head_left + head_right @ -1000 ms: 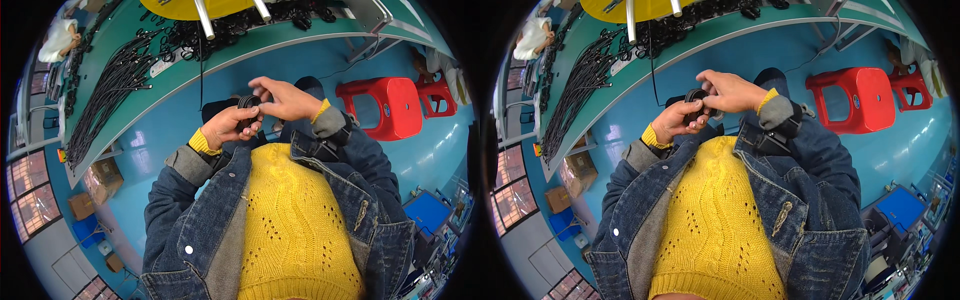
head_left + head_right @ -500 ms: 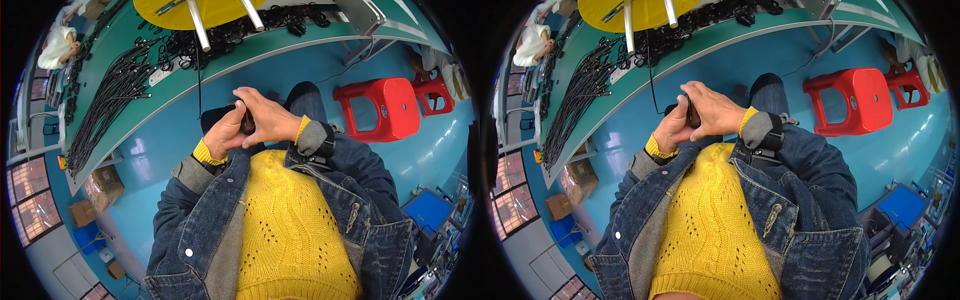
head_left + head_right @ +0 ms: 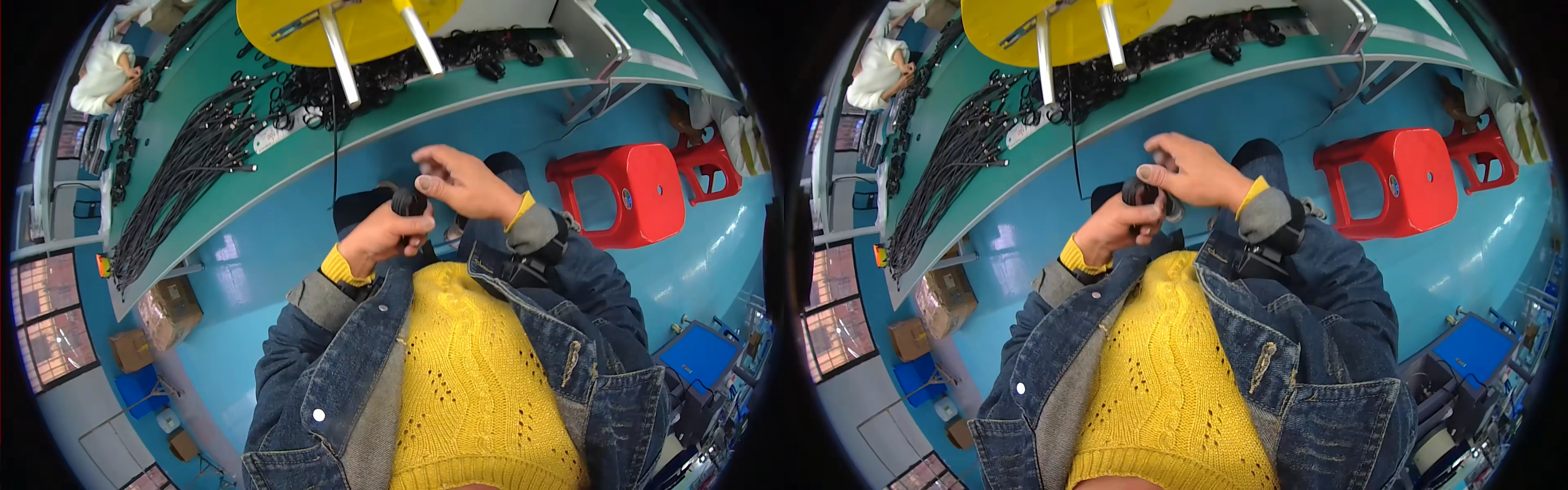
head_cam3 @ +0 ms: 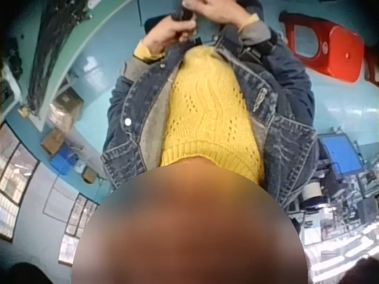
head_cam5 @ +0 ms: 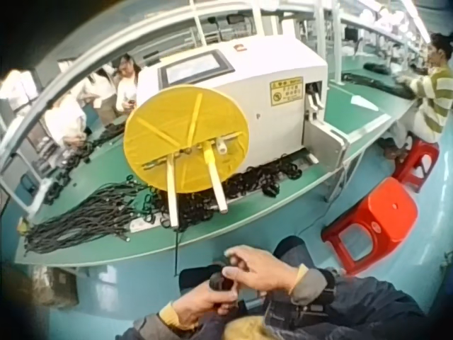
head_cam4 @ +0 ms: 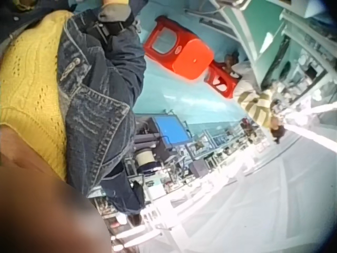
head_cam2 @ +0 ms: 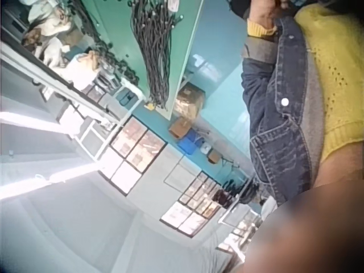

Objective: Winding black cables onto a manual winding machine at a production workbench.

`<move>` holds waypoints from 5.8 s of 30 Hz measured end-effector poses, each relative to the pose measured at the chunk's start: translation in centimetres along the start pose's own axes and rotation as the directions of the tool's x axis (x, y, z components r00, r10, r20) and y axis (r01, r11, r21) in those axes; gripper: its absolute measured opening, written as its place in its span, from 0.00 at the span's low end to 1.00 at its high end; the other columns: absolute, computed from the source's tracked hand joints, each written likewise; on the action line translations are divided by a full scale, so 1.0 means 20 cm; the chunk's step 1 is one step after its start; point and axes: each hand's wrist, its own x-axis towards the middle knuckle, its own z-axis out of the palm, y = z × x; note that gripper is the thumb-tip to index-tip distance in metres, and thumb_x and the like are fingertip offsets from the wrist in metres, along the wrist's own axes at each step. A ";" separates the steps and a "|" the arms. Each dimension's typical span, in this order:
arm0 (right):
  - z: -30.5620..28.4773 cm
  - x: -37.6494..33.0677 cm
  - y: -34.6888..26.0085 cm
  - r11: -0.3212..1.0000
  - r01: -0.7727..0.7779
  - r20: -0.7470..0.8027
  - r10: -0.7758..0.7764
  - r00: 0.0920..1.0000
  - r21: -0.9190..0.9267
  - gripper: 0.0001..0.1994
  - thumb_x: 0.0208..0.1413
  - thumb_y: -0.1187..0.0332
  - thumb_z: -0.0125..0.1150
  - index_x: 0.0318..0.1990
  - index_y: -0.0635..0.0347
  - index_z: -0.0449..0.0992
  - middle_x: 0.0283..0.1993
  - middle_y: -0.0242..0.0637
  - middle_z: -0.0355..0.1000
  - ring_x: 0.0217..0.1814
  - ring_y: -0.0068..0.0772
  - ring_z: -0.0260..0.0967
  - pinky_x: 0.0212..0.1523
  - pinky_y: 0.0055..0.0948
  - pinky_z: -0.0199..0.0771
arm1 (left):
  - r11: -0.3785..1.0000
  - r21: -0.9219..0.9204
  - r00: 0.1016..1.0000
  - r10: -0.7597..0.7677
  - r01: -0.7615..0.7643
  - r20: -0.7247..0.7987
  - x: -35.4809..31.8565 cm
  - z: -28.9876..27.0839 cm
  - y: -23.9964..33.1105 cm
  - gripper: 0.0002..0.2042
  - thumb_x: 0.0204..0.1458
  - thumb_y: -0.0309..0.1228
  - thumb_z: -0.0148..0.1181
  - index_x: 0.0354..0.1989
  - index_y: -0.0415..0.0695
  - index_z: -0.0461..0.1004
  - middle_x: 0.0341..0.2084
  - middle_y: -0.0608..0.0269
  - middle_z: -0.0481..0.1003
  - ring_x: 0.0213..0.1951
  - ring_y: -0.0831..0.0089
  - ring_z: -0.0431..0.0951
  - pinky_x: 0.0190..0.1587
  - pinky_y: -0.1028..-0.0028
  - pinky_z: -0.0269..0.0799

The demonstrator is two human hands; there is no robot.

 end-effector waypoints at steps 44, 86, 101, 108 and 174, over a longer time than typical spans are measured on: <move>-0.32 0.43 0.12 0.787 -0.004 -0.454 -0.351 0.819 -0.617 0.06 0.45 0.68 0.58 0.31 0.58 0.77 0.27 0.35 0.68 0.30 0.38 0.68 0.30 0.32 0.69 | 0.943 0.039 0.917 0.330 -0.330 -0.222 0.07 0.12 0.28 0.05 0.52 0.29 0.52 0.32 0.42 0.66 0.22 0.69 0.63 0.21 0.83 0.61 0.18 0.84 0.54; -0.22 0.04 -0.11 0.939 0.253 0.324 -0.169 0.931 -0.234 0.12 0.42 0.70 0.61 0.36 0.61 0.68 0.30 0.34 0.70 0.29 0.22 0.68 0.25 0.20 0.66 | 0.982 0.187 0.995 -0.041 0.022 0.096 0.06 0.12 0.23 0.13 0.41 0.21 0.54 0.38 0.35 0.68 0.20 0.64 0.64 0.17 0.81 0.59 0.14 0.84 0.52; -0.10 0.05 -0.05 0.985 -0.152 0.047 0.156 0.987 -0.085 0.09 0.49 0.69 0.56 0.33 0.68 0.69 0.25 0.34 0.66 0.27 0.20 0.67 0.25 0.19 0.66 | 0.926 -0.369 0.955 0.032 0.083 0.296 0.07 0.05 0.17 0.34 0.51 0.61 0.39 0.39 0.33 0.65 0.23 0.56 0.67 0.16 0.79 0.58 0.11 0.87 0.47; -0.01 -0.02 -0.03 0.924 -0.277 0.111 0.256 0.960 0.265 0.09 0.48 0.69 0.57 0.31 0.68 0.68 0.25 0.38 0.67 0.27 0.22 0.68 0.27 0.23 0.68 | 0.980 -0.193 0.986 0.073 -0.043 0.149 0.01 0.04 0.16 0.21 0.53 0.47 0.49 0.34 0.36 0.68 0.21 0.60 0.67 0.16 0.81 0.59 0.12 0.86 0.48; 0.08 -0.17 0.34 0.773 -0.608 0.175 0.583 0.793 0.180 0.12 0.52 0.66 0.54 0.21 0.62 0.68 0.16 0.29 0.65 0.18 0.18 0.59 0.20 0.21 0.58 | 0.398 0.914 0.456 0.800 0.082 -0.390 -0.05 -0.50 0.72 0.17 0.44 0.38 0.62 0.33 0.35 0.72 0.20 0.60 0.74 0.23 0.73 0.74 0.27 0.73 0.69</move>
